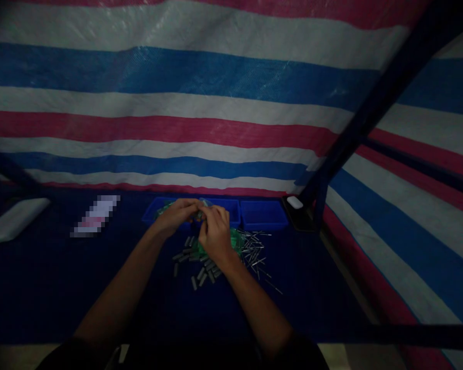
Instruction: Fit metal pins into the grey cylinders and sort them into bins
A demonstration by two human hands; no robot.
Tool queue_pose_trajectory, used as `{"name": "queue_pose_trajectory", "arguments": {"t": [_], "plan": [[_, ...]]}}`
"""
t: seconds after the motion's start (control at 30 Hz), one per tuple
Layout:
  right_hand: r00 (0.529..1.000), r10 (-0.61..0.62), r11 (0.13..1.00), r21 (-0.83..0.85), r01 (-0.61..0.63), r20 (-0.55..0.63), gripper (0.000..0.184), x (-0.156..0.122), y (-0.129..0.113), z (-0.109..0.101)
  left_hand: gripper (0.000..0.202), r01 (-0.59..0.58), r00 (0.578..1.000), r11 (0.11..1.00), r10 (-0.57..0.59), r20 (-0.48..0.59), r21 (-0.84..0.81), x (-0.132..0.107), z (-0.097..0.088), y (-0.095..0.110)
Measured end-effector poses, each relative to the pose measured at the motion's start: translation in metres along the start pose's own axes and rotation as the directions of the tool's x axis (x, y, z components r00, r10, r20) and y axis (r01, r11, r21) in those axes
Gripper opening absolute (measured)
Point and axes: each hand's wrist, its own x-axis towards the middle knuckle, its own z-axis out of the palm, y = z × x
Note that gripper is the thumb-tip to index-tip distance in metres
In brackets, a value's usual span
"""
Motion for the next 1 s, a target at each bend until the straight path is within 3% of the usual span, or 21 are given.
{"name": "queue_pose_trajectory", "arguments": {"t": [0.13, 0.23, 0.33, 0.47, 0.6, 0.67, 0.73, 0.87, 0.93, 1.0], "plan": [[0.997, 0.06, 0.997, 0.055, -0.063, 0.055, 0.029, -0.012, 0.004, 0.005, 0.026, -0.076, 0.983, 0.99, 0.054, -0.175, -0.12, -0.003, -0.006, -0.028], [0.97, 0.238, 0.955, 0.17, -0.242, 0.042, 0.022, -0.016, 0.004, 0.001, 0.027, -0.198, 0.949, 0.978, 0.174, -0.262, -0.066, -0.005, -0.006, -0.039], [0.902, 0.424, 0.841, 0.333, -0.427, 0.084, 0.023, -0.012, 0.005, 0.0, 0.026, -0.275, 0.925, 0.961, 0.264, -0.272, -0.004, -0.006, 0.0, -0.04], [0.838, 0.542, 0.721, 0.475, -0.505, 0.067, 0.027, -0.008, 0.011, 0.003, 0.025, -0.321, 0.913, 0.947, 0.315, -0.259, 0.021, -0.007, 0.007, -0.038], [0.811, 0.553, 0.631, 0.54, -0.557, 0.192, 0.021, -0.007, 0.014, 0.004, 0.026, -0.346, 0.893, 0.932, 0.362, -0.268, 0.105, -0.005, 0.005, -0.04], [0.821, 0.519, 0.635, 0.535, -0.557, 0.238, 0.02, -0.006, 0.017, 0.002, 0.028, -0.33, 0.892, 0.924, 0.372, -0.258, 0.191, -0.004, -0.002, -0.042], [0.844, 0.503, 0.681, 0.516, -0.52, 0.186, 0.018, -0.004, 0.023, -0.003, 0.028, -0.289, 0.874, 0.913, 0.375, -0.309, 0.29, -0.003, -0.012, -0.045], [0.846, 0.527, 0.712, 0.505, -0.488, 0.074, 0.017, 0.0, 0.037, -0.017, 0.027, -0.232, 0.769, 0.919, 0.375, -0.518, 0.32, -0.004, -0.034, -0.048], [0.817, 0.568, 0.644, 0.564, -0.517, 0.1, 0.02, -0.001, 0.037, -0.021, 0.026, -0.26, 0.761, 0.926, 0.371, -0.533, 0.273, -0.005, -0.037, -0.047], [0.775, 0.606, 0.511, 0.658, -0.552, 0.179, 0.027, -0.002, 0.028, -0.019, 0.026, -0.29, 0.781, 0.923, 0.381, -0.494, 0.254, -0.008, -0.03, -0.043]]}}
